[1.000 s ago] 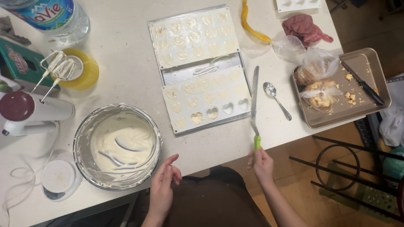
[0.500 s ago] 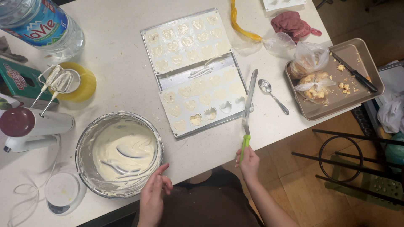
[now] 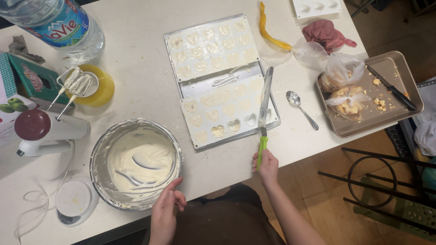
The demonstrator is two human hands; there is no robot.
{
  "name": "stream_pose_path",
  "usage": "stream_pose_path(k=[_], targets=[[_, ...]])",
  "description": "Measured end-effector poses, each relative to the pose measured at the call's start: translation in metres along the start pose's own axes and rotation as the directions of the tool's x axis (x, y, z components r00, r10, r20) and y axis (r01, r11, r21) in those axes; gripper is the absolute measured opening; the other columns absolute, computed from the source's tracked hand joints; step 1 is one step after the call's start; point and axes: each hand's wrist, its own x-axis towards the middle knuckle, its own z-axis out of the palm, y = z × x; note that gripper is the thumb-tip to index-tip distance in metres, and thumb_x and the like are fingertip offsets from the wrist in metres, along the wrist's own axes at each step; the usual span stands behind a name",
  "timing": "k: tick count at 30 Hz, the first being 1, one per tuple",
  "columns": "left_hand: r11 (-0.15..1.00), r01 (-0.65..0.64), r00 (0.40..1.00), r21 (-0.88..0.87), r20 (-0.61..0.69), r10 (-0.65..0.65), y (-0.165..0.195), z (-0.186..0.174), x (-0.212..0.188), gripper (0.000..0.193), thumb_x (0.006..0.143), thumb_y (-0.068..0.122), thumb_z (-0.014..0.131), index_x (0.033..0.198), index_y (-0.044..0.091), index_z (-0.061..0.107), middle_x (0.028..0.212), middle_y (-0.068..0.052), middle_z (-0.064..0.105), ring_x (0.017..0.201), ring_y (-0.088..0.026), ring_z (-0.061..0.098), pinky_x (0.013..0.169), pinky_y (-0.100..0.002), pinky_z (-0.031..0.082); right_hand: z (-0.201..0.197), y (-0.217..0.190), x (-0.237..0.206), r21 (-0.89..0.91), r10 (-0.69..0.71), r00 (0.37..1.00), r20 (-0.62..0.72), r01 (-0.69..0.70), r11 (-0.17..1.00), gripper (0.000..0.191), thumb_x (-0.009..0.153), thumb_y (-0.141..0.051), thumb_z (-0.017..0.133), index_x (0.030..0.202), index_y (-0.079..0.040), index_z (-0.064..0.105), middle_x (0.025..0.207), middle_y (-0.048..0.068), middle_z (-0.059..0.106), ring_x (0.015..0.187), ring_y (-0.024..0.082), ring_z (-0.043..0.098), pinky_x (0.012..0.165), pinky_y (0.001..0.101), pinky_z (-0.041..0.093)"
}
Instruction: The person holds a metal bowl of white cream in one hand and uses a spatula to scoop the cream and fill the cavities of a heart-shaped mold tray on the table, repeating the scoop-and-fill motion across the tray.
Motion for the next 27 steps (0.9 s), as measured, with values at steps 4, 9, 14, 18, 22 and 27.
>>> stream_pose_path(k=[4,9,14,18,22,27], targets=[[1.0,0.006,1.0,-0.013,-0.005,-0.006,0.007,0.004,0.0,0.053,0.105,0.031,0.04,0.14,-0.005,0.056,0.078,-0.004,0.059,0.073,-0.012,0.051,0.069,-0.027,0.044,-0.013,-0.009,0.008,0.027,0.069,0.997,0.029,-0.069,0.997,0.03,0.105,-0.028,0.042,0.1,-0.007,0.063,0.075,0.007,0.061,0.052,0.011,0.052,0.042,0.0289,0.044],[0.999,-0.001,1.0,0.032,-0.021,0.001,0.016,0.012,0.003,0.053,0.105,0.032,0.039,0.138,-0.004,0.058,0.077,-0.002,0.06,0.072,-0.011,0.052,0.07,-0.026,0.045,-0.038,-0.014,0.019,-0.109,0.103,0.991,0.083,-0.093,0.99,0.039,0.11,-0.028,0.043,0.092,-0.001,0.064,0.07,0.009,0.058,0.051,0.013,0.052,0.044,0.0293,0.044],[0.999,0.011,1.0,0.031,-0.004,-0.011,0.02,0.019,0.005,0.052,0.106,0.031,0.037,0.139,-0.003,0.058,0.076,-0.002,0.059,0.072,-0.011,0.052,0.073,-0.026,0.045,-0.04,-0.008,0.022,-0.216,0.074,0.988,0.132,-0.044,0.975,0.042,0.11,-0.026,0.043,0.088,0.001,0.065,0.068,0.007,0.058,0.052,0.012,0.051,0.044,0.0291,0.045],[0.999,0.005,1.0,0.033,-0.011,-0.005,0.022,0.02,0.005,0.052,0.106,0.031,0.037,0.139,-0.003,0.058,0.076,-0.002,0.059,0.073,-0.011,0.052,0.073,-0.026,0.045,-0.044,-0.007,0.019,-0.185,0.056,0.991,0.125,-0.032,0.982,0.037,0.107,-0.023,0.043,0.089,0.0,0.065,0.069,0.004,0.058,0.053,0.011,0.051,0.043,0.0286,0.044],[1.0,-0.014,1.0,0.025,-0.011,0.015,0.021,0.019,0.005,0.052,0.106,0.031,0.037,0.139,-0.004,0.058,0.076,-0.002,0.06,0.072,-0.011,0.053,0.072,-0.026,0.045,-0.058,-0.012,0.02,-0.212,0.026,0.996,0.082,-0.008,0.977,0.036,0.108,-0.023,0.043,0.09,0.0,0.065,0.069,0.004,0.058,0.053,0.01,0.05,0.044,0.0279,0.043],[0.999,-0.015,1.0,0.045,-0.001,0.015,0.02,0.019,0.006,0.051,0.106,0.03,0.037,0.138,-0.004,0.06,0.076,-0.002,0.059,0.072,-0.011,0.053,0.072,-0.026,0.046,-0.061,-0.011,0.026,-0.255,0.058,0.995,0.085,-0.035,0.966,0.037,0.108,-0.023,0.044,0.091,0.0,0.066,0.066,0.005,0.056,0.052,0.011,0.05,0.044,0.0284,0.043]])
